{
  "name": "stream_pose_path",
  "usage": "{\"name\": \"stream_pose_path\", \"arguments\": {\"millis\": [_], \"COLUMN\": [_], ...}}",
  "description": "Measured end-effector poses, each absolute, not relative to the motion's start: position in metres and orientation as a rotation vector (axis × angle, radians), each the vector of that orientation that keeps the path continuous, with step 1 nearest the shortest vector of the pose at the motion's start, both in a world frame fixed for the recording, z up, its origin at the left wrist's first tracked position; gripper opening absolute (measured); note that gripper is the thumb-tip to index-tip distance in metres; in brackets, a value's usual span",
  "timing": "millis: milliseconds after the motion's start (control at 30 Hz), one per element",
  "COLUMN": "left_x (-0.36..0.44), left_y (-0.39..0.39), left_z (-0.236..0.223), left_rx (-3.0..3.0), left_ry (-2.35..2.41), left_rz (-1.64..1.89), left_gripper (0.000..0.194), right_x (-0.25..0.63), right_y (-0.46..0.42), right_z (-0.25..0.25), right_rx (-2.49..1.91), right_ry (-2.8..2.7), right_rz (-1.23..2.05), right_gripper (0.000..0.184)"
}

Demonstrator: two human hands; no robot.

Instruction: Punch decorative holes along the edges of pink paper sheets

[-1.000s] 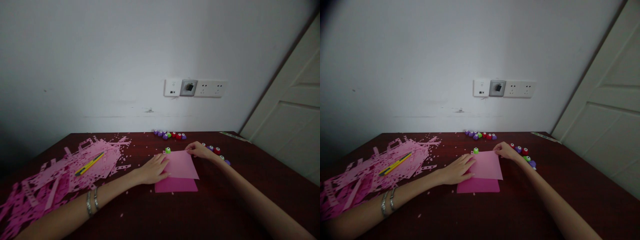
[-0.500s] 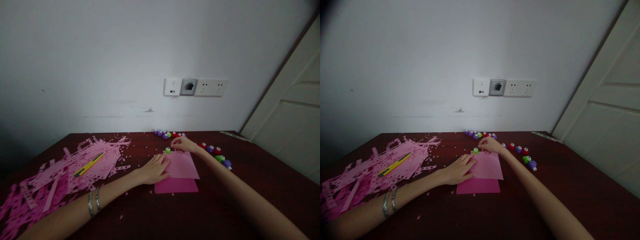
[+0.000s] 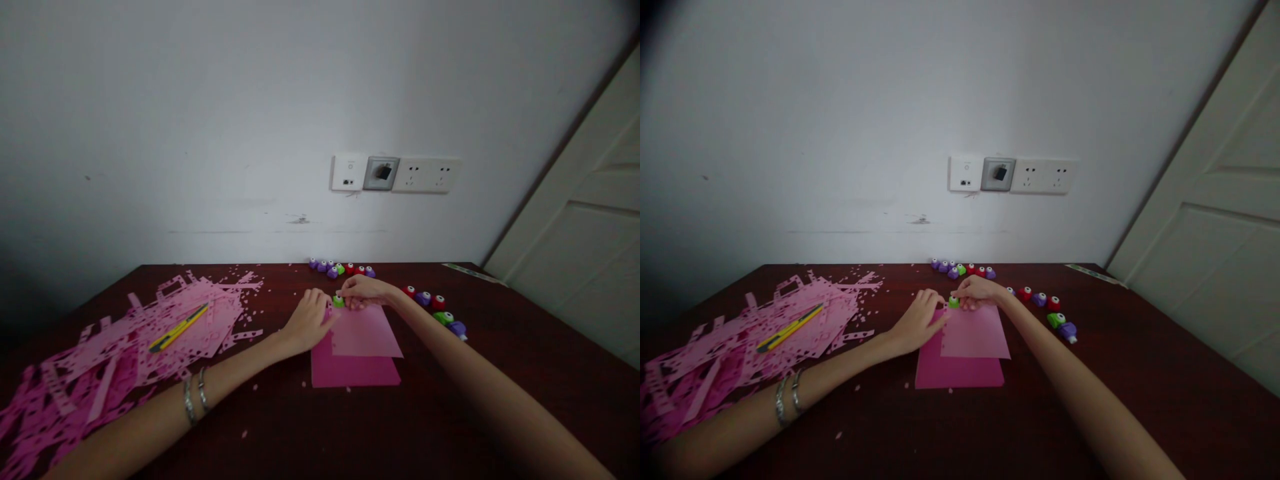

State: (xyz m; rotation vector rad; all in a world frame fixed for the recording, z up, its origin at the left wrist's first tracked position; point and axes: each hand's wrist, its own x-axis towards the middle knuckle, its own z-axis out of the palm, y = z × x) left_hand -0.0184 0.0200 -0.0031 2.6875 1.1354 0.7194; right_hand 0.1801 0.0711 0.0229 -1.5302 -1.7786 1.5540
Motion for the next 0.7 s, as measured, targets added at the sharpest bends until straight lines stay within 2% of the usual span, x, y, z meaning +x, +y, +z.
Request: {"name": "stream_pose_path", "arguments": {"millis": [133, 367, 533, 700], "left_x": [-0.014, -0.004, 0.002, 0.007], "left_y": [0.061, 0.095, 0.097, 0.11], "left_z": [0.008, 0.026, 0.032, 0.03], "left_rx": [2.365, 1.907, 1.765, 1.705], "left_ry": [1.259, 1.117, 1.072, 1.019], "left_rz": [0.766, 0.252, 0.085, -0.11], "left_gripper": [0.028, 0.039, 0.048, 0.037], "right_x": [0.18, 0.176, 0.176, 0.178], "right_y": [0.069, 0.067, 0.066, 0.075], "right_z": [0.03, 0.041, 0.041, 0.028], "right_rx": [-1.603, -1.661, -1.632, -1.603], "right_ry": [-1.801, -1.928, -1.983, -2.001], "right_rz": [1.516, 1.764, 1.824, 1.943], "right_gripper": [0.034, 0.046, 0.046, 0.046]}}
